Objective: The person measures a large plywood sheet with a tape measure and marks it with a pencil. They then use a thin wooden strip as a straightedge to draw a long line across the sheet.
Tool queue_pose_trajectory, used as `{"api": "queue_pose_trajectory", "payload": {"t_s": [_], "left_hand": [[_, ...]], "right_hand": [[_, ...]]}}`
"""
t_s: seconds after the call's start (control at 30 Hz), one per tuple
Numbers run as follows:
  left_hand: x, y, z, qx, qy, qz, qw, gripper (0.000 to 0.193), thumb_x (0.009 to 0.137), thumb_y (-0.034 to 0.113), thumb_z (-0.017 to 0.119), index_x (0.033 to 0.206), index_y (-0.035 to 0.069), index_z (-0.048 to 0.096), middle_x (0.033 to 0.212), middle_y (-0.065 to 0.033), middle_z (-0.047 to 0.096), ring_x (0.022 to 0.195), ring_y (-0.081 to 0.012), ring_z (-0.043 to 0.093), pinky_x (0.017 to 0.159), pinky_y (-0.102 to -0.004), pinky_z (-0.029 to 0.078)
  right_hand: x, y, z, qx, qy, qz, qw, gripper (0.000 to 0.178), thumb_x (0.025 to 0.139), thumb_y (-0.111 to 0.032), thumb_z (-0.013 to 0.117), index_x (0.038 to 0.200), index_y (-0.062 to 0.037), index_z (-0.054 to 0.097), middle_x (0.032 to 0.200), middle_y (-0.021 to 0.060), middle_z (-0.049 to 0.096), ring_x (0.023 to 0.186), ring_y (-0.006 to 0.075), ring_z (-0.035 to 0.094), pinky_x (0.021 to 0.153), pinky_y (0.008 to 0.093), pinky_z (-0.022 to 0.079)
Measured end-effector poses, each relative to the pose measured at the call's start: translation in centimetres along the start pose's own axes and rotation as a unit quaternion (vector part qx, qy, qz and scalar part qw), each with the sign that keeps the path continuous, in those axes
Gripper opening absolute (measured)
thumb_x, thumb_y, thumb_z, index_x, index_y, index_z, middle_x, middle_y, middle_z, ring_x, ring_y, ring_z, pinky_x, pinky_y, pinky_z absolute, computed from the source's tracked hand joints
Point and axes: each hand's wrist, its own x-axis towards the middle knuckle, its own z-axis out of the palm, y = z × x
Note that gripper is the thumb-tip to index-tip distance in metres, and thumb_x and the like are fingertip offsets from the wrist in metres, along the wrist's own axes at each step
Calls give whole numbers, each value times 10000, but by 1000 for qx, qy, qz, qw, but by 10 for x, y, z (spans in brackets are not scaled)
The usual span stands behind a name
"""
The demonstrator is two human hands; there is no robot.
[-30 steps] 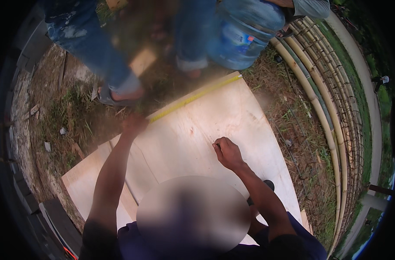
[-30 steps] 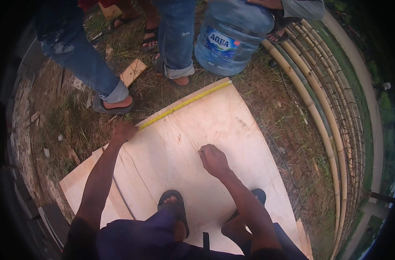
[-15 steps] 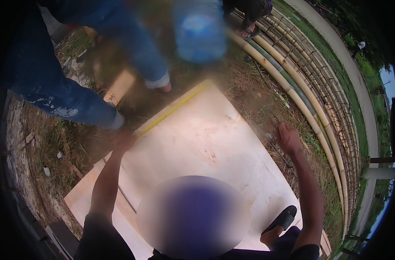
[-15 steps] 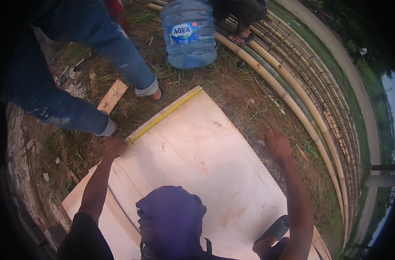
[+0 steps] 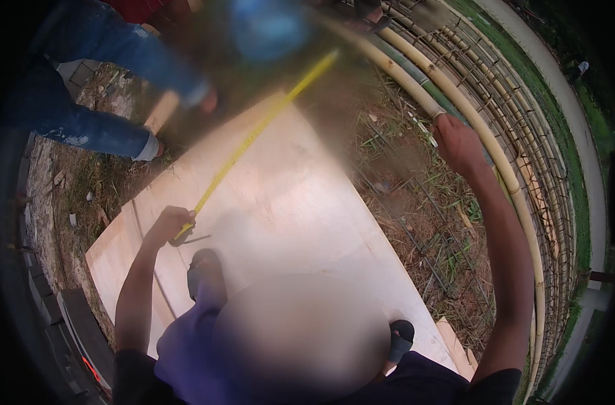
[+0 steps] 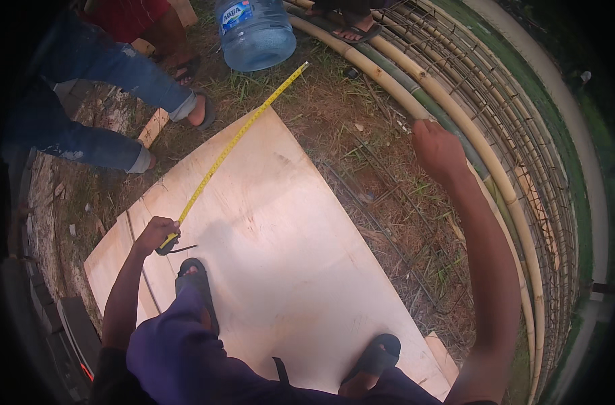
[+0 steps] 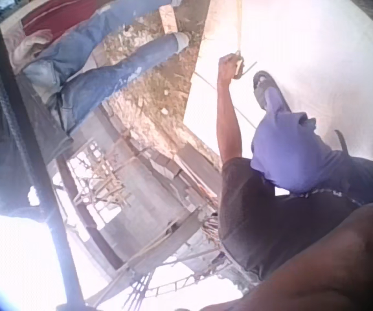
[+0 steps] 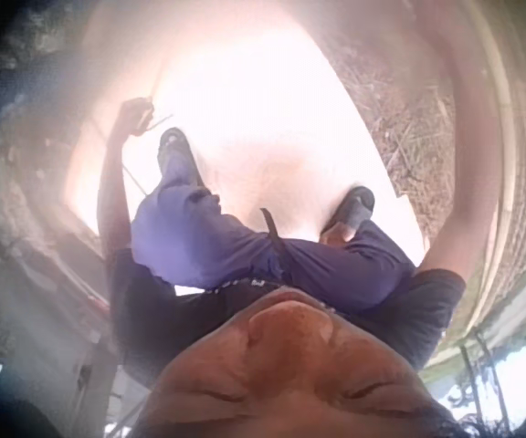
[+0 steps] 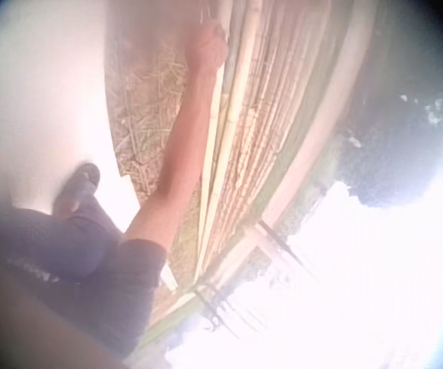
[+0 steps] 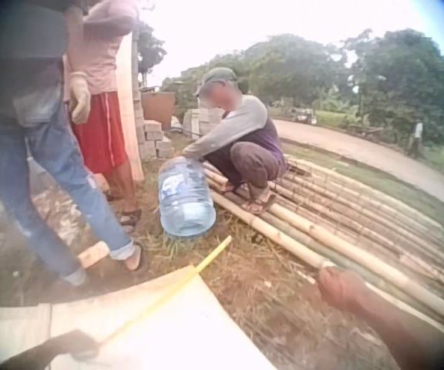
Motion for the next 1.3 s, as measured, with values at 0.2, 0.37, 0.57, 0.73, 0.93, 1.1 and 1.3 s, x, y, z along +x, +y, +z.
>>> {"api": "queue_pose_trajectory", "payload": {"t_s": [0.2,0.37,0.57,0.73,0.93,1.1,1.3], "left_hand": [[-135,-20,39,169,61,64,982,357,989,280,626,839,-32,714,716,-77,682,637,-130,632,615,-296,509],[-284,8,102,-82,226,-104,965,321,977,258,630,817,-14,683,712,-65,659,622,-142,636,591,-304,512],[-461,-4,114,-10,305,-159,939,322,947,228,655,752,-26,685,643,-63,634,588,-148,628,560,-318,498],[-512,-11,97,152,267,-93,947,343,949,235,649,689,12,662,632,-93,644,525,-197,615,530,-343,479],[-410,-29,139,245,113,-103,957,200,976,265,578,897,133,705,795,-106,689,701,-338,642,649,-456,510],[-357,-69,221,45,120,40,991,422,948,377,693,791,-12,732,603,-86,606,534,-143,515,553,-360,451],[-326,-104,267,-116,-7,4,993,435,950,400,683,829,-13,748,612,-73,628,536,-134,558,532,-337,460]], "right_hand": [[-76,29,44,214,10,74,974,156,1008,-190,565,1026,-44,513,924,199,635,835,427,630,715,509,491],[-114,2,103,282,-19,32,959,214,1018,-237,582,1066,-33,539,911,220,639,831,422,639,714,512,486],[-91,-94,121,338,-14,-15,941,216,1011,-247,585,1040,-35,554,926,215,654,855,431,645,733,518,492],[-111,-173,129,385,-7,-68,921,216,1003,-247,600,1019,-34,565,872,202,675,810,408,667,722,496,505],[-249,-184,158,450,-116,1,885,233,990,-242,632,1020,-18,575,851,186,691,795,338,692,731,428,531],[-383,-160,144,386,-43,166,907,189,985,-182,636,1013,-7,568,839,134,688,781,253,682,742,392,524],[-558,-136,76,254,-42,269,928,205,978,-214,616,1004,-14,583,875,192,700,834,351,702,754,456,529]]}}
